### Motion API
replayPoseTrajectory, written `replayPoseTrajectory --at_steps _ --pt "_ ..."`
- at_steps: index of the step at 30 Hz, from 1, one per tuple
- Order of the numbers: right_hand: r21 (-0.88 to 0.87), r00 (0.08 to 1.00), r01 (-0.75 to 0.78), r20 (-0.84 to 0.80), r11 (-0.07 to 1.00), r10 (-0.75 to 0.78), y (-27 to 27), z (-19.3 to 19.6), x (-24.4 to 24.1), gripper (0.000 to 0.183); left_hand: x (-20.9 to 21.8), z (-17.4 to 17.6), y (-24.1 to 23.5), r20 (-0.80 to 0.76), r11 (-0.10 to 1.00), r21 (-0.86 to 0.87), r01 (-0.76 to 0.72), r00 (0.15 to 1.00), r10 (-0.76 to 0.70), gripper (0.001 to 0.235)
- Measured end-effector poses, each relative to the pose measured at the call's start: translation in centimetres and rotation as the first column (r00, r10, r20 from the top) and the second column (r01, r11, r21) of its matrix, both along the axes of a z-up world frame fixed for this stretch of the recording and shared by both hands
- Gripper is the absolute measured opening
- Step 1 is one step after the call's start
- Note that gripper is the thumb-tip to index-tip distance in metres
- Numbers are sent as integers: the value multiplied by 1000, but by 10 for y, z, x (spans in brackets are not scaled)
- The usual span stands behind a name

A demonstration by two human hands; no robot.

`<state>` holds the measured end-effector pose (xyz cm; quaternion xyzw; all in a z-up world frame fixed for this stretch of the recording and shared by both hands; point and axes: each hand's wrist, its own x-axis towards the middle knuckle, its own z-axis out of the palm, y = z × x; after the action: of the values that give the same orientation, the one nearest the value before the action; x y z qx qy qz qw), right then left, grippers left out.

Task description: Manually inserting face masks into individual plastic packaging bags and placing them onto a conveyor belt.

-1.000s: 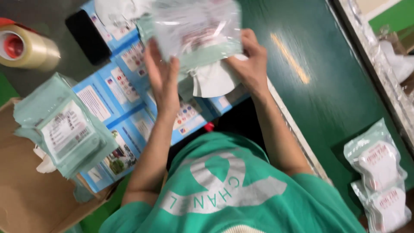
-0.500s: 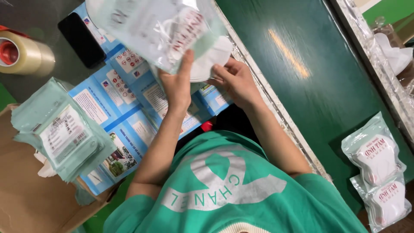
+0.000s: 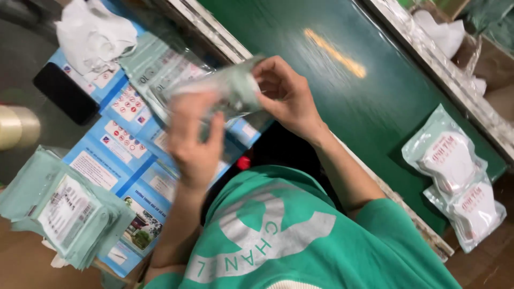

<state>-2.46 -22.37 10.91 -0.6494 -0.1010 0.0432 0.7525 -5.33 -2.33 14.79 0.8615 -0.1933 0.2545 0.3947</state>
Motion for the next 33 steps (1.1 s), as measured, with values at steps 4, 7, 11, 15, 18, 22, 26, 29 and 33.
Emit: replayPoseTrajectory --at_steps 4,7,11,15,18,22,26,29,33 --pt "-367 956 57 288 928 55 -1 6 -20 23 18 -5 7 -39 995 0 95 995 -95 27" --pt "-317 811 272 583 909 -39 -4 2 -16 20 15 -24 2 -109 957 -210 198 968 -224 17" --pt "-23 906 313 306 949 -292 -16 -8 -16 8 11 -60 0 -137 793 -609 -7 986 -97 10" --pt "122 926 349 107 929 -362 -31 -17 -15 5 8 -58 -2 -202 825 -565 2 969 -140 9" --pt "159 917 378 73 912 -393 -34 -26 -18 5 7 -48 -9 -190 888 -454 73 966 -176 9" --pt "41 978 193 66 980 -195 -48 -17 -27 9 8 -50 -31 -298 827 -555 93 906 -302 7" --pt "-506 919 251 -143 826 -367 -100 -10 -43 22 9 -57 -52 -193 855 -462 236 914 -357 5" --pt "-714 945 119 -131 690 -299 -132 12 -16 29 17 -45 -44 -170 840 -454 297 897 -408 24" --pt "-965 969 247 244 -84 44 -119 5 69 92 46 -75 -19 -303 766 -618 175 846 -438 40"
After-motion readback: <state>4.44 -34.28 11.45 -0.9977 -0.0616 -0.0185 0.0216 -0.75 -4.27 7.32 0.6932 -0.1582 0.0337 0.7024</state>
